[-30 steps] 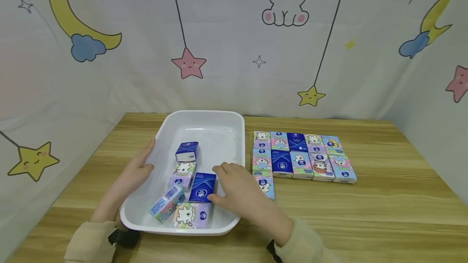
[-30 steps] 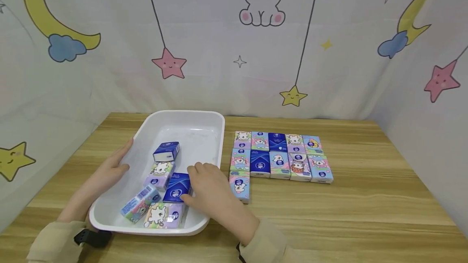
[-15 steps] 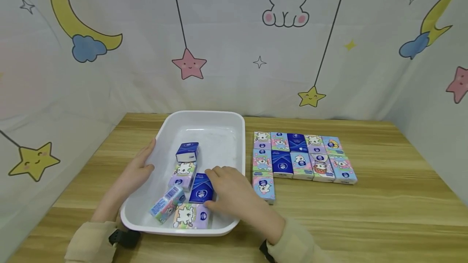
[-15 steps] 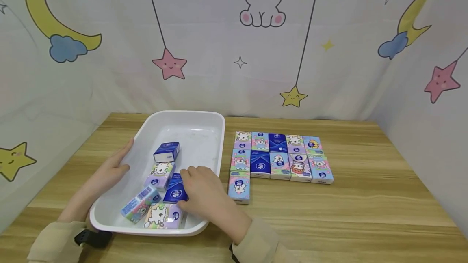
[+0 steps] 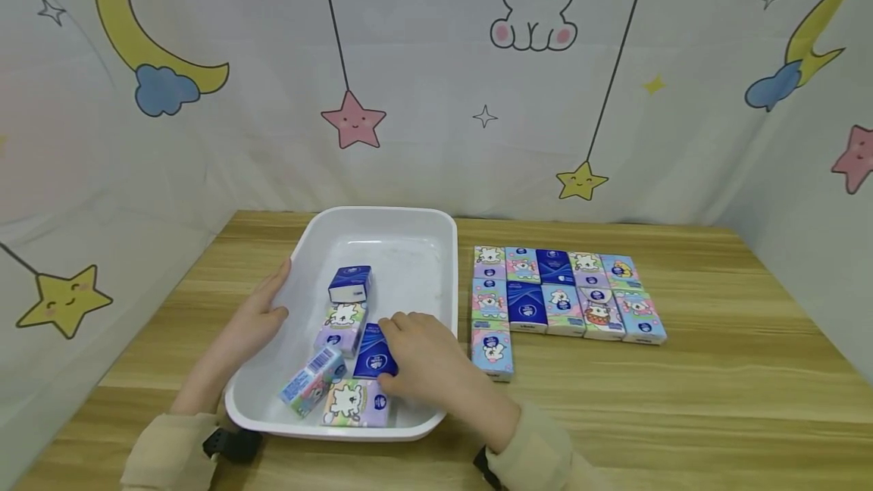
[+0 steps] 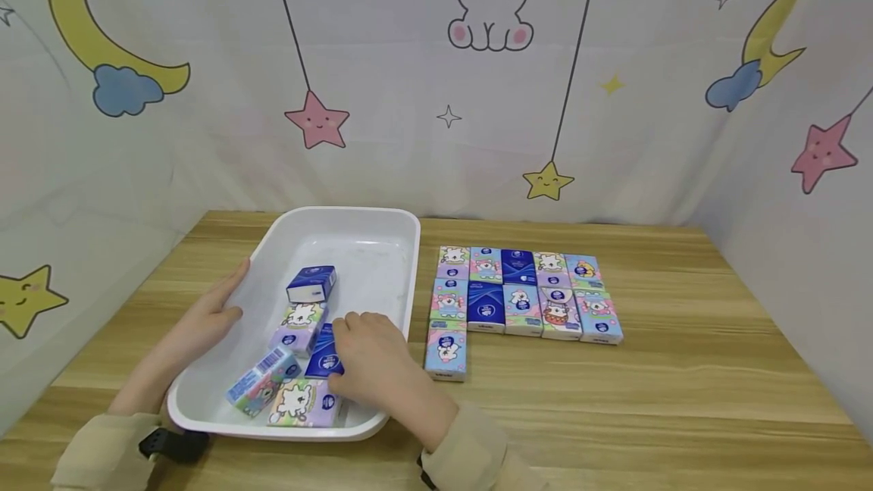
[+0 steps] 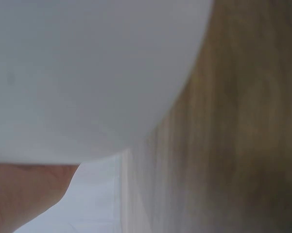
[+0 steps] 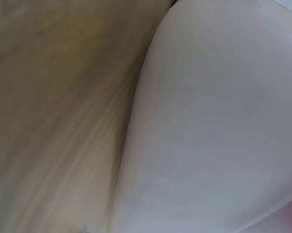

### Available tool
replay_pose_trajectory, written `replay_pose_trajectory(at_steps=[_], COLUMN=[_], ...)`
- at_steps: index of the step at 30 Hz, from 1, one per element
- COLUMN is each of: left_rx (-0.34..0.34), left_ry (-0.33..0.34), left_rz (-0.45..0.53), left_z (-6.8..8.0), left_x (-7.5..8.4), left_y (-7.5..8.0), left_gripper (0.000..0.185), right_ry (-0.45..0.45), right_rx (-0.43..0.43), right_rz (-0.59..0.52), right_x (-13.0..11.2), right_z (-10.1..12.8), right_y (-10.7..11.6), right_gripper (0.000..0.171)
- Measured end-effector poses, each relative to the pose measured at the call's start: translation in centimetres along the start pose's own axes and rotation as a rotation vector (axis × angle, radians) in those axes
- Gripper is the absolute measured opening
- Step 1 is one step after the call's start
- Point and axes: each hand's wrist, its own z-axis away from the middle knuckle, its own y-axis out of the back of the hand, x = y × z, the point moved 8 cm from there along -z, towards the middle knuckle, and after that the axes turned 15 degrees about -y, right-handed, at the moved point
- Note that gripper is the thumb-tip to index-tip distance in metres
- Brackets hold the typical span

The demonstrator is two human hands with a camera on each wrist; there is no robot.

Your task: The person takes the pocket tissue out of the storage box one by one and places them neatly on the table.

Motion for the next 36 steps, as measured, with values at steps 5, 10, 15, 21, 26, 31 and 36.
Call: replay_pose_trajectory(at_steps=[5,10,15,21,26,31,36], left_rx=[-0.002,-0.002,0.002,0.001,0.002,-0.002,-0.003], left_ry=[0.013,0.012,0.016,0.019,0.013,0.013,0.015], left_rz=[0.014,0.016,0.013,0.004,-0.002,-0.013,-0.014], left_z=[0.0,0.1,0.1,0.1,0.0,0.0,0.0], left_x=[-0.2,-0.3,-0.4,-0.4,-0.4,-0.3,-0.1], left_y=[0.0,0.1,0.1,0.1,0.1,0.0,0.0], left_gripper=[0.075,0.075,0.076,0.075,0.075,0.075,0.075], right_ry=[-0.011,-0.036,-0.072,-0.066,-0.053,-0.062,-0.060], right_rx=[-0.018,-0.054,-0.091,-0.095,-0.072,-0.080,-0.097], right_rz=[-0.003,-0.010,-0.028,-0.022,-0.006,-0.003,-0.002], right_x=[-0.1,-0.1,0.0,0.0,-0.1,-0.1,-0.2], right_z=[-0.3,-0.7,-1.1,-1.2,-1.3,-1.5,-1.7], right_y=[-0.2,-0.5,-0.7,-0.7,-0.7,-0.8,-0.9], right_gripper=[0.068,0.066,0.065,0.066,0.063,0.062,0.063])
